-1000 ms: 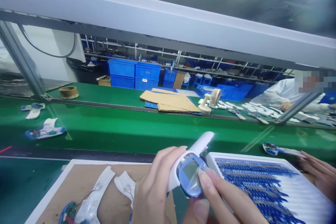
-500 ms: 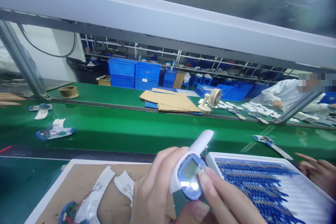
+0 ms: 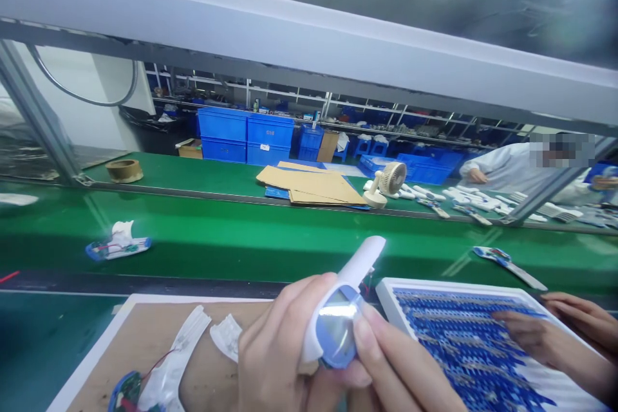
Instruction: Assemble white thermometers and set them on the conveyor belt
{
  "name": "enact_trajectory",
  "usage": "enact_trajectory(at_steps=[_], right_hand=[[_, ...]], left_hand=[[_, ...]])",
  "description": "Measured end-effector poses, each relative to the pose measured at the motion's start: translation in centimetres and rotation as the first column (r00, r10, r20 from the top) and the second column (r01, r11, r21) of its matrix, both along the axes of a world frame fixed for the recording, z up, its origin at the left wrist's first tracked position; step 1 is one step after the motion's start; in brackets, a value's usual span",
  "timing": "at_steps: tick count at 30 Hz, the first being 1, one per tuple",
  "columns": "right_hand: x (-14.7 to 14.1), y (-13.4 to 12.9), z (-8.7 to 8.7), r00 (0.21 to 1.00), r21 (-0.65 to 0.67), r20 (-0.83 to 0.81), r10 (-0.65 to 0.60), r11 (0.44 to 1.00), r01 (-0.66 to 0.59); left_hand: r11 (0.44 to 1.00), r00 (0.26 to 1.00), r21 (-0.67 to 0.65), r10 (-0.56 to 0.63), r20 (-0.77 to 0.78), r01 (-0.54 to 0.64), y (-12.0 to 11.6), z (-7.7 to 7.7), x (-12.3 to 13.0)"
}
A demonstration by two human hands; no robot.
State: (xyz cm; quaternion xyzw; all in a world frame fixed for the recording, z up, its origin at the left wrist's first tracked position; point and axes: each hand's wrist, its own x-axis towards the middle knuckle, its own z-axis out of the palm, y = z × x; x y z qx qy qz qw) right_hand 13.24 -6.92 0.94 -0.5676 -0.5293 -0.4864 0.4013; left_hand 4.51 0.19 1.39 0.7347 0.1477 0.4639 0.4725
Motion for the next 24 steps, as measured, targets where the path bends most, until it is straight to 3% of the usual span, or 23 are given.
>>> enact_trajectory(at_steps=[4, 7, 11, 13, 15, 17, 21, 24], right_hand=[[0.5, 0.5, 1.2, 0.991, -0.006, -0.108, 0.084, 0.996, -0.085], [2.4, 0.5, 3.3, 0.989, -0.034, -0.107, 0.1, 0.994, -0.104], [5.6, 0.2, 4.2, 0.998, -0.294, -0.06, 0.026, 0.955, -0.043], [6.6, 0.3, 3.8, 0.963, -0.386, -0.245, 0.113, 0.899, -0.204], [7.0, 0.7, 3.3, 0.857, -0.427, -0.49, 0.162, 0.812, -0.398], [7.2, 1.3, 2.8, 0.742, -0.456, -0.658, 0.132, 0.715, -0.531], [8.0, 3.0, 1.6, 0.604, -0.472, -0.795, 0.055, 0.57, -0.673], [8.9, 4.5, 0.0, 0.493, -0.432, -0.87, -0.023, 0.516, -0.739]], left_hand=[[0.982, 0.982, 0.117, 0.129, 0.138, -0.146, 2.2, 0.1, 0.6], [0.984, 0.983, 0.14, 0.081, 0.165, -0.105, 3.4, 0.5, 1.0], [0.991, 0.999, 0.128, -0.029, 0.014, 0.027, 4.4, 1.1, 0.8], [0.989, 0.998, 0.136, -0.058, -0.03, 0.061, 4.8, 1.1, 0.9], [0.986, 0.994, 0.143, -0.075, -0.081, 0.086, 5.2, 1.0, 1.1], [0.983, 0.984, 0.146, -0.092, -0.15, 0.114, 5.9, 0.7, 1.5], [0.98, 0.956, 0.143, -0.094, -0.278, 0.138, 7.2, -0.1, 2.1], [0.982, 0.927, 0.147, -0.054, -0.372, 0.117, 8.4, -1.0, 2.6]])
